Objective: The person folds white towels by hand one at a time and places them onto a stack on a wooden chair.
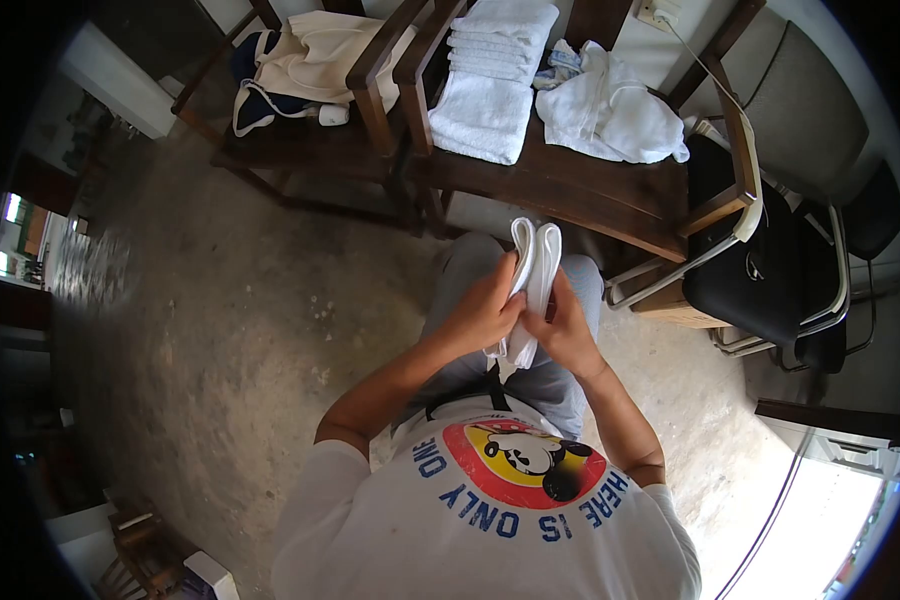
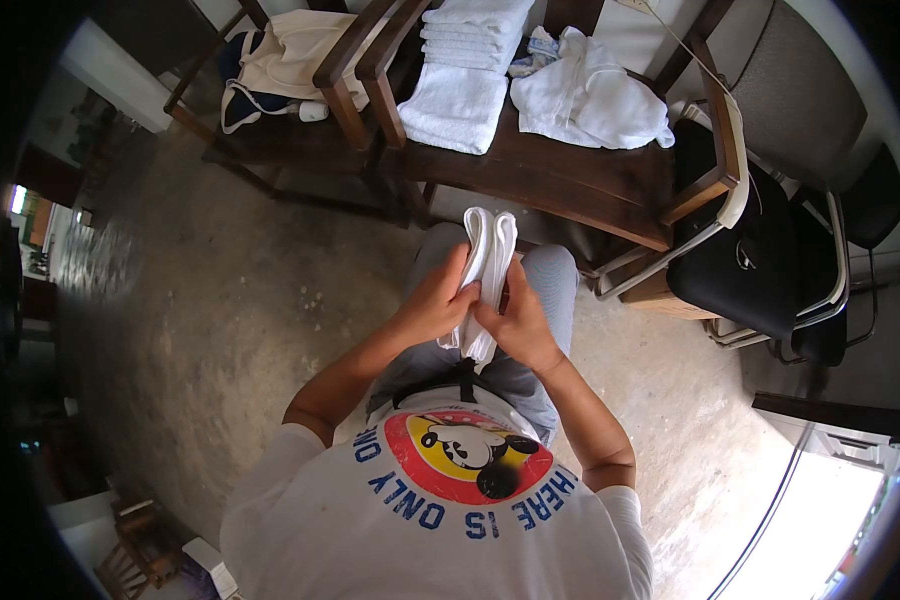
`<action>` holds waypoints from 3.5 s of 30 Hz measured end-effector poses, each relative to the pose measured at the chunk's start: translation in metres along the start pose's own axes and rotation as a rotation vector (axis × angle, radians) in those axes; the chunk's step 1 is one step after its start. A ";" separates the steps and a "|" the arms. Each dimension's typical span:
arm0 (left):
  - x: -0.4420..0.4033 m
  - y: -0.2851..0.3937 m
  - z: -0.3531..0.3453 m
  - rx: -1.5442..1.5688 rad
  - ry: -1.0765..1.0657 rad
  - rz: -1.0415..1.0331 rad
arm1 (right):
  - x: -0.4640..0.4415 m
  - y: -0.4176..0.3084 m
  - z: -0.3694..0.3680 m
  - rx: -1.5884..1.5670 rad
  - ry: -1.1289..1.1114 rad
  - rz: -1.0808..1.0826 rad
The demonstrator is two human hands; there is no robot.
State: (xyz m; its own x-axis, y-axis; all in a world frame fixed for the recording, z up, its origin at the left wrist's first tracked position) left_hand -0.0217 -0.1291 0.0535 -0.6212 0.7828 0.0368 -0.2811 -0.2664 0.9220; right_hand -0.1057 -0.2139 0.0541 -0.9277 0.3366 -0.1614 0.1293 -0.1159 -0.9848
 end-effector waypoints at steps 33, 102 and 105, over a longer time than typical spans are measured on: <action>-0.032 -0.024 0.047 0.655 -0.155 0.057 | -0.012 0.008 0.070 -0.179 0.168 0.075; -0.069 -0.101 0.043 -0.417 0.559 -0.035 | -0.323 0.145 0.030 -0.491 0.121 -0.282; -0.069 -0.098 0.037 -0.419 0.571 -0.062 | -0.322 0.139 0.029 -0.513 0.120 -0.277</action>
State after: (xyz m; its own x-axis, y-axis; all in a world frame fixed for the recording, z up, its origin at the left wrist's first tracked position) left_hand 0.0759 -0.1362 -0.0247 -0.8489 0.4174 -0.3243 -0.5149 -0.5141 0.6860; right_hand 0.2011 -0.3656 -0.0290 -0.9090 0.3961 0.1295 0.0680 0.4476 -0.8916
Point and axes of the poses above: each hand's wrist, its own x-axis away from the middle knuckle, its own z-axis out of the back of the hand, y = z × x, the point moved 7 cm from there along -x, towards the middle knuckle, and after that the axes turned 12 degrees about z, right-handed, at the moved point
